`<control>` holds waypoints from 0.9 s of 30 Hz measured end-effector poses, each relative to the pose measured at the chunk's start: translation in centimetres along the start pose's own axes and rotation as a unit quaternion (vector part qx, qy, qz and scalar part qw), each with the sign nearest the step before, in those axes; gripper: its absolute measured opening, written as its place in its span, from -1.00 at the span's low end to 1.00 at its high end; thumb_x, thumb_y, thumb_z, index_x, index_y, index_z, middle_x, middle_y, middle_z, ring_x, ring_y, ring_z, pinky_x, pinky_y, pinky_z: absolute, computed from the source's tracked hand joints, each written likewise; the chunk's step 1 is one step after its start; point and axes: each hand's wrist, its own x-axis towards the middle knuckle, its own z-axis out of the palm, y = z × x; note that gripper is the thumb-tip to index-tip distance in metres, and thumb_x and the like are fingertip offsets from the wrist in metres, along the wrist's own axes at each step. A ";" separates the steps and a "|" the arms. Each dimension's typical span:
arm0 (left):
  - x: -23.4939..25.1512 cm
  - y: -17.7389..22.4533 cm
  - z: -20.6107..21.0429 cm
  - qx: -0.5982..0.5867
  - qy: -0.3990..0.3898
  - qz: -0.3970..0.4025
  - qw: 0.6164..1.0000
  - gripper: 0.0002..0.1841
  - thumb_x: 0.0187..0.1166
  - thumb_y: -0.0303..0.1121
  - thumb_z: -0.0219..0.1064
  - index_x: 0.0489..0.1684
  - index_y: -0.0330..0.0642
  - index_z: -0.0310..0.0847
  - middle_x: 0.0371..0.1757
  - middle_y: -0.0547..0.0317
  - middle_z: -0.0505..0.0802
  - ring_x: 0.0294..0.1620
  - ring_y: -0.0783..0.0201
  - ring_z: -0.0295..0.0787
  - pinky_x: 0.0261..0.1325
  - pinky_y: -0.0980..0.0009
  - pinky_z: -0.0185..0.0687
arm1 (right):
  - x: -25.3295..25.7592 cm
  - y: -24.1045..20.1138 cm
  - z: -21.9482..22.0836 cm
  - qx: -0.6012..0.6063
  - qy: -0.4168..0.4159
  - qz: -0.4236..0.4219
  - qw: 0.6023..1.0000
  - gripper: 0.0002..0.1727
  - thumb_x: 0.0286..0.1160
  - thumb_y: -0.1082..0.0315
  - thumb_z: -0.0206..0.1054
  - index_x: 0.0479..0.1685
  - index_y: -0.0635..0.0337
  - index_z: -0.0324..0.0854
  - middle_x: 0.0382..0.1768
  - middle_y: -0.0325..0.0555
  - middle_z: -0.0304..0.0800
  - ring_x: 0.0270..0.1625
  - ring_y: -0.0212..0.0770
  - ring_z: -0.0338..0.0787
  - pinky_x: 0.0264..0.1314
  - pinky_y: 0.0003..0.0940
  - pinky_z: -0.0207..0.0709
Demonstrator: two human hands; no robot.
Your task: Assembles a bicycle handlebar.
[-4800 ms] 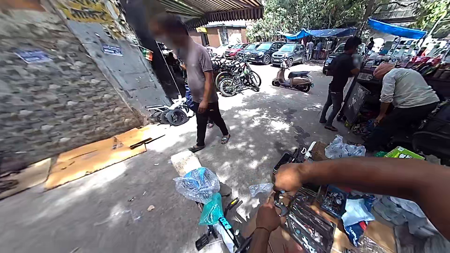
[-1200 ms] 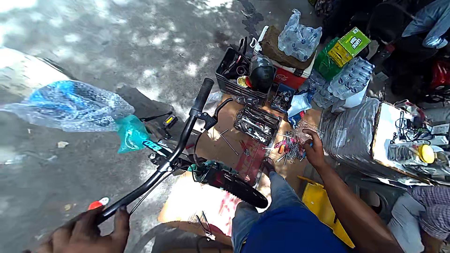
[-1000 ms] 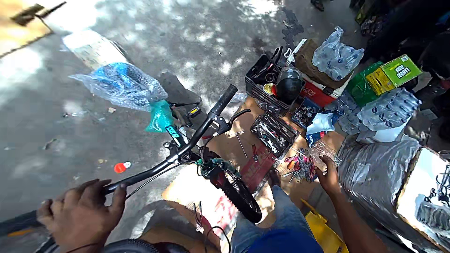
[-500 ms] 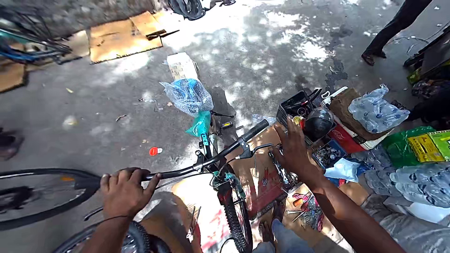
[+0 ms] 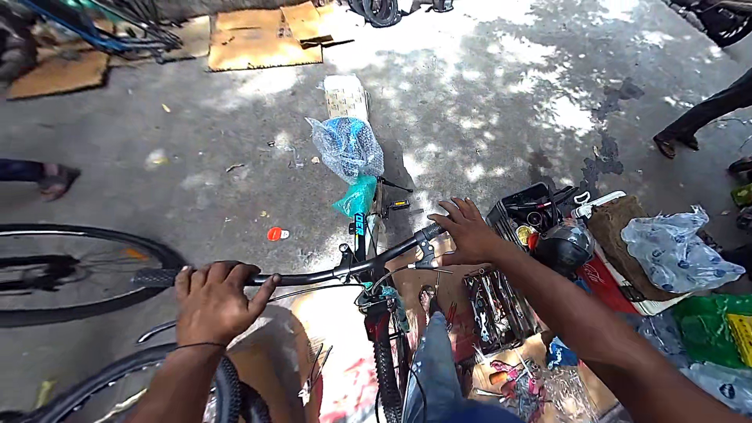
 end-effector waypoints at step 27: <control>37.6 1.7 2.4 0.029 0.128 -0.286 0.949 0.03 0.41 0.53 -0.09 0.61 -0.23 0.45 0.75 -0.51 0.30 0.81 -0.55 -0.01 0.71 -0.56 -0.34 | 39.9 25.5 -15.1 0.030 -0.193 -0.297 0.935 -0.35 0.66 -0.20 0.26 0.58 -0.01 0.53 0.43 -0.09 0.71 0.46 -0.06 0.70 0.51 0.04 0.57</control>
